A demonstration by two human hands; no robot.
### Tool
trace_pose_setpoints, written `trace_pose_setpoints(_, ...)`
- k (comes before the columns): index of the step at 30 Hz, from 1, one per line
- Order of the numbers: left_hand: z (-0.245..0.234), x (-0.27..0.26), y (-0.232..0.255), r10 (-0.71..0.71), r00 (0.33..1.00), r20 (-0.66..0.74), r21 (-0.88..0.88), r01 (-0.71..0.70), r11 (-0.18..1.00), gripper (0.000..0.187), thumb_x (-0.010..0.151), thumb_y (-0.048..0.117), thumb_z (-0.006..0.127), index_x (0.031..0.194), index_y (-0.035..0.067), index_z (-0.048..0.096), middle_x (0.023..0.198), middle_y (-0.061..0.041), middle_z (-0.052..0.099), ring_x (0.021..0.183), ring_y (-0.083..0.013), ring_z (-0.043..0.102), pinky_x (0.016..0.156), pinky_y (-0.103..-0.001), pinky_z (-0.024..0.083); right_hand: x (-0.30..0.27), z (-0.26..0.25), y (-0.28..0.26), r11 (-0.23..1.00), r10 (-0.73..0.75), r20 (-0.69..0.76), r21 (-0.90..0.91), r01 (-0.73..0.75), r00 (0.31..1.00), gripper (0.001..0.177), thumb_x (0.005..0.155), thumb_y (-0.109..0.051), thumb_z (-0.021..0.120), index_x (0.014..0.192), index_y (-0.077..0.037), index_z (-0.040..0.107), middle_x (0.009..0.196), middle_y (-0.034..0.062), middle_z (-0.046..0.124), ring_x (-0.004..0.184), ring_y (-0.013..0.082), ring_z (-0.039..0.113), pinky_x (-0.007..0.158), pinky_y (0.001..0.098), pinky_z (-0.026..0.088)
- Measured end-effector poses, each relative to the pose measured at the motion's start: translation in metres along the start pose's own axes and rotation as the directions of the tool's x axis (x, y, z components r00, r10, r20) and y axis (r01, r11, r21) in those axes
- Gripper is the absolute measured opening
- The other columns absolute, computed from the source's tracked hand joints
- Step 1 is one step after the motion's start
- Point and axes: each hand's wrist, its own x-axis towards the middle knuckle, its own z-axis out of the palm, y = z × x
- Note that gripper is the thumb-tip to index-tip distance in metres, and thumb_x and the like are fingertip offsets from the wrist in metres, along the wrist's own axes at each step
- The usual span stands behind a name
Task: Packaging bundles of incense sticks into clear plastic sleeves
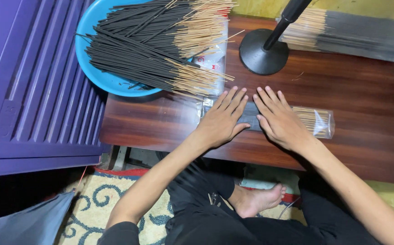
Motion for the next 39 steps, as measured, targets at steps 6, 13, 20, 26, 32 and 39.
trace_pose_setpoints(6, -0.012, -0.007, 0.000, 0.110, 0.985, -0.131, -0.018, -0.114, 0.993, 0.066, 0.107, 0.052, 0.042, 0.154, 0.006, 0.042, 0.156, -0.018, 0.047, 0.148, -0.0341, 0.044, 0.126, -0.051, 0.029, 0.024, -0.017, 0.003, 0.993, 0.019, -0.090, 0.120, -0.008, 0.996, 0.038, 0.102, -0.023, 0.059, 0.137, -0.009, 0.064, 0.160, 0.0164, 0.047, 0.148, 0.0389, 0.043, 0.120, 0.0548, 0.034)
trace_pose_setpoints(13, -0.072, -0.004, -0.037, 0.128, 0.848, -0.514, -0.074, -0.193, 0.979, 0.029, 0.104, 0.018, 0.056, 0.128, 0.007, 0.067, 0.120, -0.012, 0.069, 0.107, -0.0298, 0.069, 0.093, -0.044, 0.054, 0.083, -0.045, -0.008, 0.949, 0.100, -0.198, 0.314, -0.033, 0.975, 0.023, 0.102, -0.011, 0.066, 0.122, -0.009, 0.076, 0.127, 0.0114, 0.071, 0.117, 0.0339, 0.068, 0.099, 0.0456, 0.054)
trace_pose_setpoints(20, -0.100, 0.013, -0.121, -0.107, 0.846, -0.522, 0.055, 0.159, 0.986, 0.040, 0.099, 0.003, 0.049, 0.138, 0.005, 0.058, 0.107, -0.010, 0.069, 0.105, -0.0267, 0.069, 0.104, -0.042, 0.047, 0.150, -0.065, -0.038, 0.782, 0.274, 0.050, 0.570, -0.252, 0.960, 0.021, 0.101, -0.012, 0.062, 0.117, -0.011, 0.076, 0.112, 0.0112, 0.074, 0.100, 0.0306, 0.072, 0.084, 0.0418, 0.056)
trace_pose_setpoints(26, -0.087, 0.004, -0.134, -0.233, 0.822, -0.519, 0.042, 0.297, 0.954, 0.038, 0.096, 0.000, 0.049, 0.130, 0.006, 0.063, 0.101, -0.010, 0.070, 0.113, -0.0262, 0.066, 0.119, -0.054, 0.029, 0.186, -0.056, -0.045, 0.719, 0.313, 0.271, 0.558, -0.413, 0.910, 0.025, 0.099, -0.018, 0.061, 0.116, -0.010, 0.077, 0.094, 0.0173, 0.075, 0.077, 0.0316, 0.069, 0.070, 0.0459, 0.054)
trace_pose_setpoints(32, -0.087, -0.001, -0.132, -0.317, 0.821, -0.475, -0.054, 0.333, 0.941, 0.038, 0.095, -0.001, 0.050, 0.128, 0.008, 0.064, 0.104, -0.010, 0.073, 0.116, -0.0249, 0.067, 0.121, -0.054, 0.026, 0.197, -0.039, -0.043, 0.715, 0.284, 0.280, 0.575, -0.397, 0.917, 0.022, 0.100, -0.022, 0.061, 0.109, -0.011, 0.078, 0.088, 0.0164, 0.074, 0.077, 0.0324, 0.069, 0.069, 0.0447, 0.053)
trace_pose_setpoints(39, -0.082, -0.004, -0.135, -0.342, 0.823, -0.454, -0.091, 0.339, 0.936, 0.035, 0.093, 0.000, 0.052, 0.123, 0.012, 0.067, 0.101, -0.007, 0.073, 0.114, -0.0236, 0.067, 0.121, -0.054, 0.028, 0.195, -0.029, -0.043, 0.728, 0.265, 0.134, 0.621, -0.290, 0.955, 0.015, 0.093, -0.013, 0.072, 0.107, -0.011, 0.078, 0.089, 0.0104, 0.071, 0.081, 0.0231, 0.067, 0.068, 0.0366, 0.052)
